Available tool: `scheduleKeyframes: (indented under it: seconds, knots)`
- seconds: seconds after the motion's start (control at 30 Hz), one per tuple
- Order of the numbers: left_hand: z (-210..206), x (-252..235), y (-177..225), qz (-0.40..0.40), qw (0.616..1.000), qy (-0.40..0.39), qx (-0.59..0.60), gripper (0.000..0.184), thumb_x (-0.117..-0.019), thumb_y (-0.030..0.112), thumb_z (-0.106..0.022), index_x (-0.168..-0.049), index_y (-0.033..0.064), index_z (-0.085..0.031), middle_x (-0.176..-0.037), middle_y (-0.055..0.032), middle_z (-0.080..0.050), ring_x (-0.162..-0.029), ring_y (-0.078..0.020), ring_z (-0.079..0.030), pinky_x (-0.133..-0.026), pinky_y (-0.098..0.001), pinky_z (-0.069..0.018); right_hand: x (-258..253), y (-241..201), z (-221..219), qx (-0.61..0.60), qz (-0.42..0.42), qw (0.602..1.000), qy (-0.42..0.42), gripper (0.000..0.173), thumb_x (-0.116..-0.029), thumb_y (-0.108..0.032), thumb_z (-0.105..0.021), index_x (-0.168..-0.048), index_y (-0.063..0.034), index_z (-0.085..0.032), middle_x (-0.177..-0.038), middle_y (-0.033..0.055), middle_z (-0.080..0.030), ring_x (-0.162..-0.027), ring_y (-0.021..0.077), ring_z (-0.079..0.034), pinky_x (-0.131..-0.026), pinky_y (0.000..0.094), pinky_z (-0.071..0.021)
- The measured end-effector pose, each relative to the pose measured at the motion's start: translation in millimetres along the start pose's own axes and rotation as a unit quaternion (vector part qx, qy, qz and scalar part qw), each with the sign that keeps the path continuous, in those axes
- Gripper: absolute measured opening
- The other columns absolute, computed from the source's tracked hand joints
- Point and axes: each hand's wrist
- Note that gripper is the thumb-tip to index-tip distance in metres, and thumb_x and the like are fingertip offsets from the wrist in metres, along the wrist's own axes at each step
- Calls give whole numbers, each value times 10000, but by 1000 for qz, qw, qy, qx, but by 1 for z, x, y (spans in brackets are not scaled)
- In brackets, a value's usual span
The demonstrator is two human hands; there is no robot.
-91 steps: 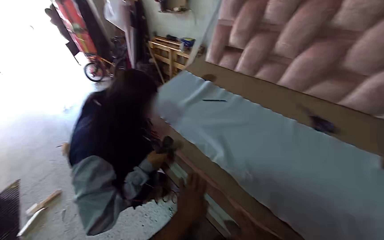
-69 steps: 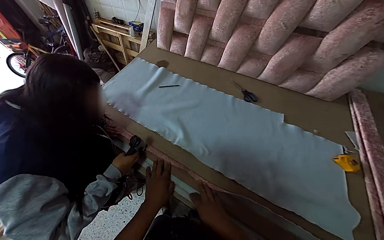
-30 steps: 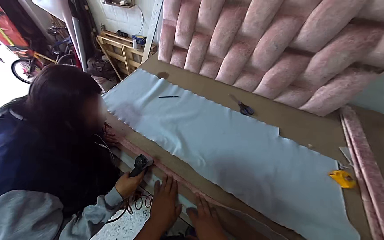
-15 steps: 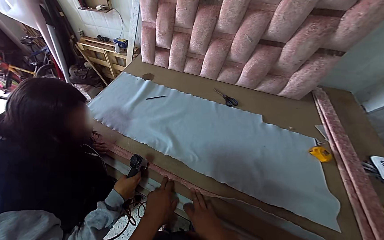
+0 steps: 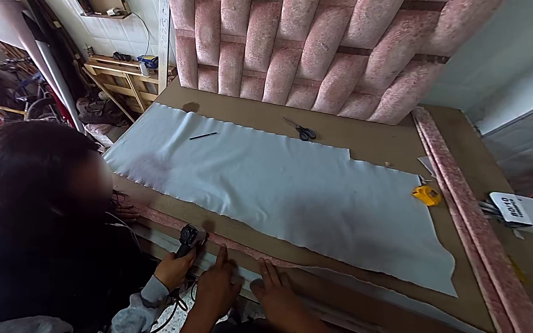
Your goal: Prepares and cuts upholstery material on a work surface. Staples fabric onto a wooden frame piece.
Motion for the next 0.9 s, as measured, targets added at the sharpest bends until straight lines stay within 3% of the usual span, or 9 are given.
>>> scheduleKeyframes:
  seconds: [0.1,0.3,0.47,0.57,0.63,0.9]
  knots:
    - [-5,3,4,-4,999,27,35,581,-968,522,-579,-1428,166,-582,-1738,6,-128,-1064,-317,-720,-860,-527,-593,1,1,1,-8,1,1000,2,741,-934,-587,-636,-1509,-138,-499,-1687,307,-48,-1556,515,-27,-1144,752,-227]
    - [-14,15,21,-41,999,10,32,524,-975,462,-587,-1369,117,-615,-1738,17,-129,-1035,-296,-730,-838,-505,-602,0,0,-4,-7,4,1000,12,774,-921,-616,-638,-1505,-126,-506,-1685,313,-44,-1553,523,-25,-1140,763,-220]
    - [-20,0,18,-79,995,56,23,539,-956,384,-622,-1444,162,-570,-1743,-20,-89,-1058,-311,-717,-840,-494,-603,1,-5,-3,10,-7,1000,0,834,-894,-637,-658,-1522,-119,-477,-1683,319,-23,-1551,529,-2,-1141,768,-208]
    - [-19,-9,16,-75,997,24,-7,554,-972,370,-583,-1491,188,-526,-1744,-22,-79,-1109,-353,-693,-867,-537,-589,2,-5,-6,12,-4,1000,7,845,-886,-642,-658,-1533,-137,-462,-1683,317,-20,-1551,528,2,-1141,770,-201]
    - [-21,-10,15,-65,998,14,-15,546,-970,373,-582,-1478,179,-539,-1742,-32,-98,-1112,-381,-689,-861,-570,-585,1,-4,-8,5,-1,1000,21,844,-878,-648,-665,-1522,-135,-478,-1682,321,-35,-1549,534,-12,-1137,779,-198]
    - [-25,-3,15,-61,998,9,-26,563,-967,439,-581,-1453,157,-562,-1744,-17,-79,-1136,-360,-683,-865,-549,-592,4,-8,-8,6,-15,1000,18,837,-882,-639,-663,-1512,-121,-474,-1688,305,-24,-1554,521,11,-1153,762,-190]
Point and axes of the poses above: each hand's wrist, its own x-axis away from the middle knuckle, its own z-axis out of the back of the hand, y = z × x
